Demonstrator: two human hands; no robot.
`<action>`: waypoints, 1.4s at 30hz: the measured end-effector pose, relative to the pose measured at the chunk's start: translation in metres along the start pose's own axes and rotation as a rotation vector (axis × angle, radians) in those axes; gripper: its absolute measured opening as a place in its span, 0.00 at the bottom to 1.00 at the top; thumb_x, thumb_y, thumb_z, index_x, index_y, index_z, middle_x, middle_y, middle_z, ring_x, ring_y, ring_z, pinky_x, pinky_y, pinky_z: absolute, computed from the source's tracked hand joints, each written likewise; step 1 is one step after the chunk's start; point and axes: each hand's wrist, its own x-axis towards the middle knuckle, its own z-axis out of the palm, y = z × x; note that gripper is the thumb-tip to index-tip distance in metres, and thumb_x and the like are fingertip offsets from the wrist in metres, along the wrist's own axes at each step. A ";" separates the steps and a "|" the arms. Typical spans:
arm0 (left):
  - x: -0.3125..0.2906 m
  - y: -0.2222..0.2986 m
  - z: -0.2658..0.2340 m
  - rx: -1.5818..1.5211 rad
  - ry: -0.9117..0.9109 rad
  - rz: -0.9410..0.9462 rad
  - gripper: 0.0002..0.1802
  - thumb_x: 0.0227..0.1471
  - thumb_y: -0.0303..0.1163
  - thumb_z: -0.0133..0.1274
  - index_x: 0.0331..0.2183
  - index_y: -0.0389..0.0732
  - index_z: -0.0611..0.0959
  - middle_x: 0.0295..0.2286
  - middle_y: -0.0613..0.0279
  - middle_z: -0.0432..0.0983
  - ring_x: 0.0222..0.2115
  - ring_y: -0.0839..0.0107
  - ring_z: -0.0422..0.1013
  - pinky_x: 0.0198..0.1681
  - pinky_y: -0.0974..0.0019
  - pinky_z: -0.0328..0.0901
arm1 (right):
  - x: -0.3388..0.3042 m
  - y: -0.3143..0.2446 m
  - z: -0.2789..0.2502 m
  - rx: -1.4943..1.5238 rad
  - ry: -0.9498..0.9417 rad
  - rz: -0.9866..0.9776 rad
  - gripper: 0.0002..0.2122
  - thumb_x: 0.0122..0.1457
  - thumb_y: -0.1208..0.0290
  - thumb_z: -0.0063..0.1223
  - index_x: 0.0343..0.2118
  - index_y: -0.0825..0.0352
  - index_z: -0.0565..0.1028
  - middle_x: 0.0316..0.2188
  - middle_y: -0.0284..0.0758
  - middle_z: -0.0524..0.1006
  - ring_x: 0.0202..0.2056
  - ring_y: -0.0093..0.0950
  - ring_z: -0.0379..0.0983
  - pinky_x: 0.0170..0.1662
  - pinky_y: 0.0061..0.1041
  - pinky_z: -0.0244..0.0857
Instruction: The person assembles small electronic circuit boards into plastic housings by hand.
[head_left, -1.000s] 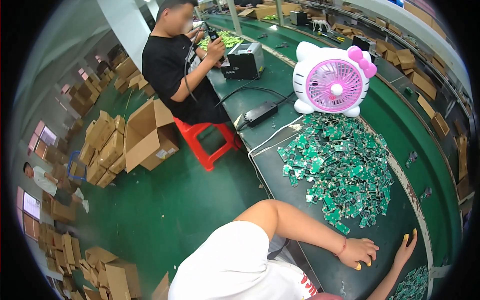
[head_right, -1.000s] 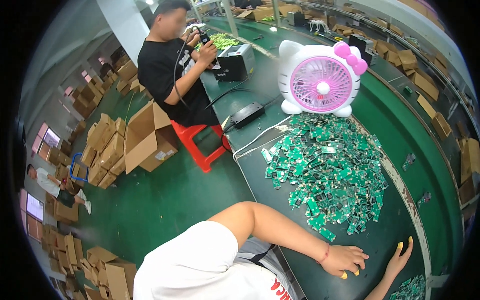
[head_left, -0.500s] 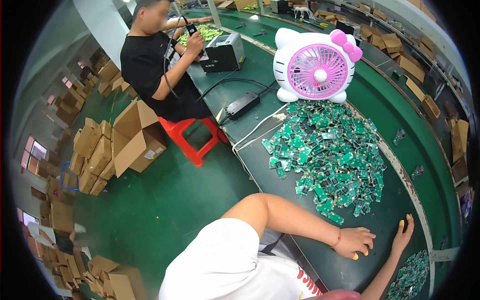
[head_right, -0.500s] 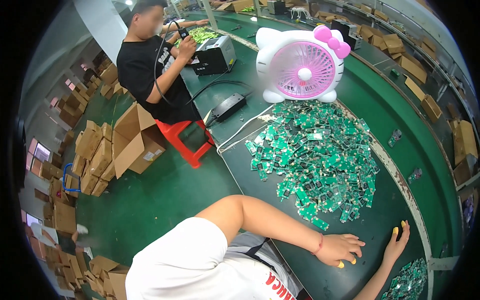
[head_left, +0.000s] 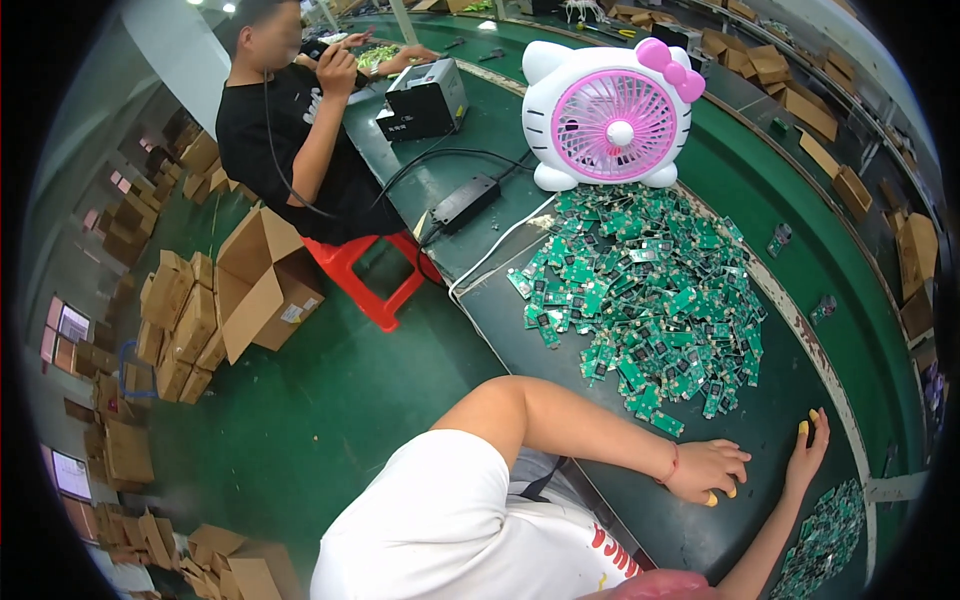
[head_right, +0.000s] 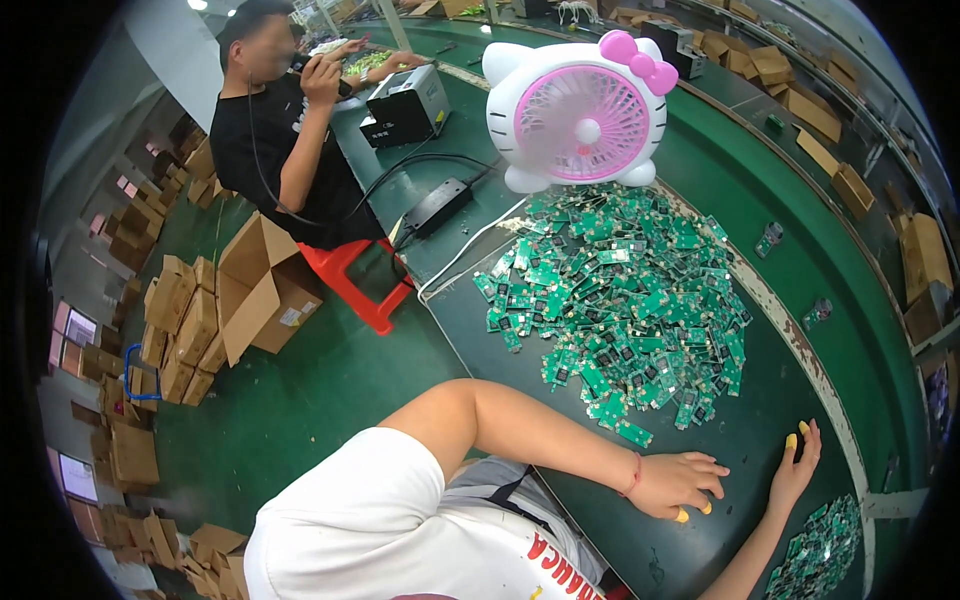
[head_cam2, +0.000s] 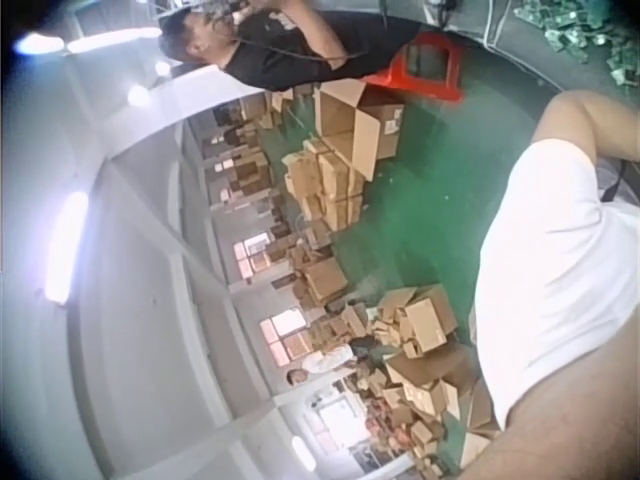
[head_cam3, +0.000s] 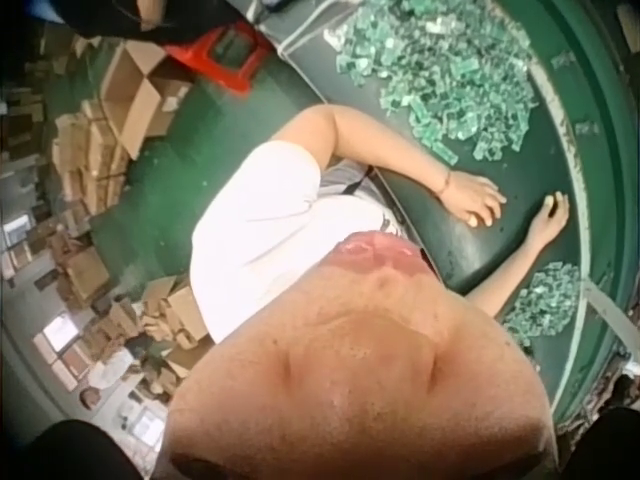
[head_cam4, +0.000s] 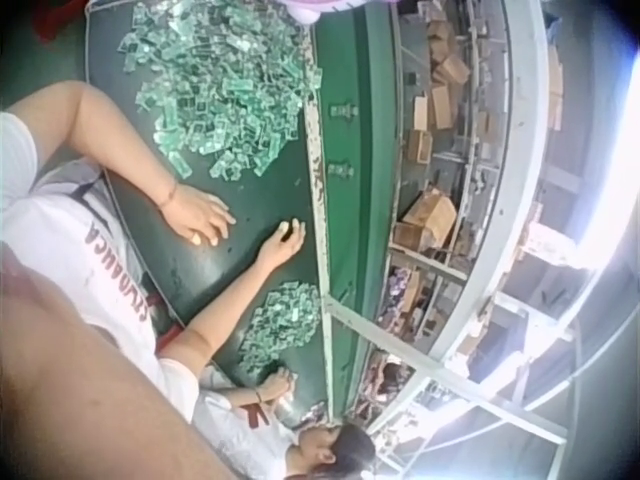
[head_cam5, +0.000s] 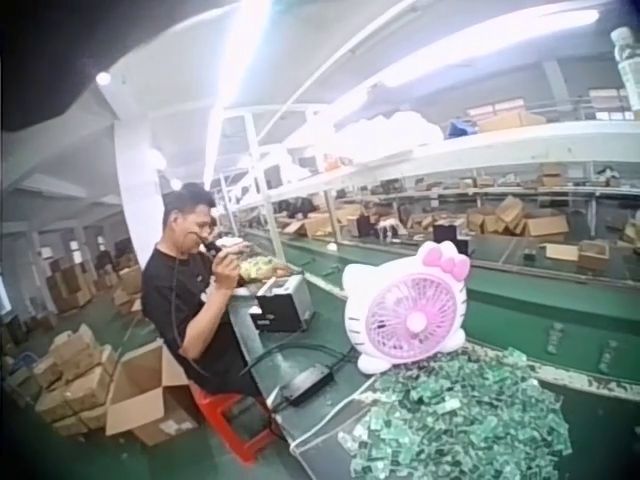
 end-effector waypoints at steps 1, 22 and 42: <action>0.000 0.000 0.000 -0.002 -0.003 0.001 0.17 0.38 0.34 0.57 0.36 0.43 0.79 0.46 0.57 0.64 0.55 0.54 0.51 0.58 0.50 0.44 | 0.000 -0.001 0.000 0.010 0.006 -0.002 0.14 0.55 0.78 0.42 0.46 0.68 0.67 0.52 0.37 0.64 0.54 0.34 0.57 0.56 0.28 0.50; -0.001 0.001 -0.001 -0.008 0.002 -0.008 0.18 0.37 0.32 0.56 0.36 0.42 0.78 0.46 0.57 0.63 0.55 0.55 0.50 0.58 0.50 0.45 | -0.001 -0.005 -0.001 -0.013 0.007 0.014 0.14 0.55 0.79 0.42 0.45 0.69 0.66 0.53 0.35 0.64 0.55 0.34 0.56 0.57 0.29 0.49; 0.000 0.001 0.000 -0.015 0.016 0.002 0.18 0.36 0.32 0.57 0.36 0.42 0.78 0.46 0.57 0.63 0.55 0.55 0.50 0.58 0.50 0.45 | -0.002 0.000 -0.002 -0.027 -0.004 0.021 0.14 0.55 0.78 0.43 0.45 0.69 0.67 0.53 0.36 0.64 0.55 0.35 0.56 0.57 0.29 0.49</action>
